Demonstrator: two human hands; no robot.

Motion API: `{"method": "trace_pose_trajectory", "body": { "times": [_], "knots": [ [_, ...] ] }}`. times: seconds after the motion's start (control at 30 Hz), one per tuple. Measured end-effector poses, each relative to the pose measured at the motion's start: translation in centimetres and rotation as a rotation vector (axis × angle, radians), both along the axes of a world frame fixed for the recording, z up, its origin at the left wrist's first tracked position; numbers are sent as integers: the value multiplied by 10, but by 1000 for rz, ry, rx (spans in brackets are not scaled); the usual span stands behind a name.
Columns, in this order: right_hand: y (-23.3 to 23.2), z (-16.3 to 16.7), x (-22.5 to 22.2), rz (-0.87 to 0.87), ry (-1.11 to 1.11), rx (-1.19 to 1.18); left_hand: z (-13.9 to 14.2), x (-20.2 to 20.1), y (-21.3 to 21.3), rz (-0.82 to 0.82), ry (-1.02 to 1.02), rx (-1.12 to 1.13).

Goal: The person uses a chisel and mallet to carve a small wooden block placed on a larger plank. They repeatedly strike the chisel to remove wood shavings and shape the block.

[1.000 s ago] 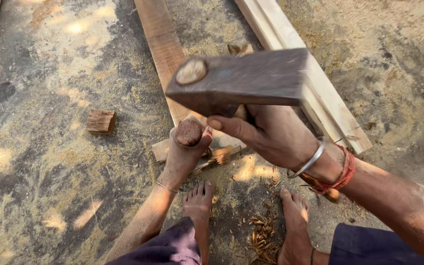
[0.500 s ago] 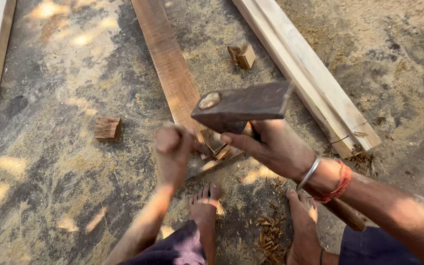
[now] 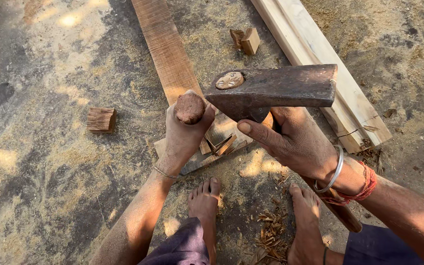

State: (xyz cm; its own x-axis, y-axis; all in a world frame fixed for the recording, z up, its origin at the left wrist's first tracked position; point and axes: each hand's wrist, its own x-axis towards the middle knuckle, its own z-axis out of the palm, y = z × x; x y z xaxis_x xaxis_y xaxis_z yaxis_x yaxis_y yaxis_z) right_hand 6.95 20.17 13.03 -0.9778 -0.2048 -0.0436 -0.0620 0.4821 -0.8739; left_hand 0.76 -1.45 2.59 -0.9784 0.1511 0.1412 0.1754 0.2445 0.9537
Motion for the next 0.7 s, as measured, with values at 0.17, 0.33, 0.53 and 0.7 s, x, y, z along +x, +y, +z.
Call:
{"method": "trace_pose_trajectory", "body": {
  "times": [0.17,0.33,0.53,0.7],
  "knots": [
    [0,-7,-1,11,5,13,0,-7,1,-2,38,9],
    [4,-9,1,84,172,-23,2,-8,3,-44,91,-110],
    [-8,8,-1,176,384,-154,-3,-3,6,-86,126,-12],
    [-20,3,-29,374,558,152,-19,-2,0,-126,102,82]
  ]
}}
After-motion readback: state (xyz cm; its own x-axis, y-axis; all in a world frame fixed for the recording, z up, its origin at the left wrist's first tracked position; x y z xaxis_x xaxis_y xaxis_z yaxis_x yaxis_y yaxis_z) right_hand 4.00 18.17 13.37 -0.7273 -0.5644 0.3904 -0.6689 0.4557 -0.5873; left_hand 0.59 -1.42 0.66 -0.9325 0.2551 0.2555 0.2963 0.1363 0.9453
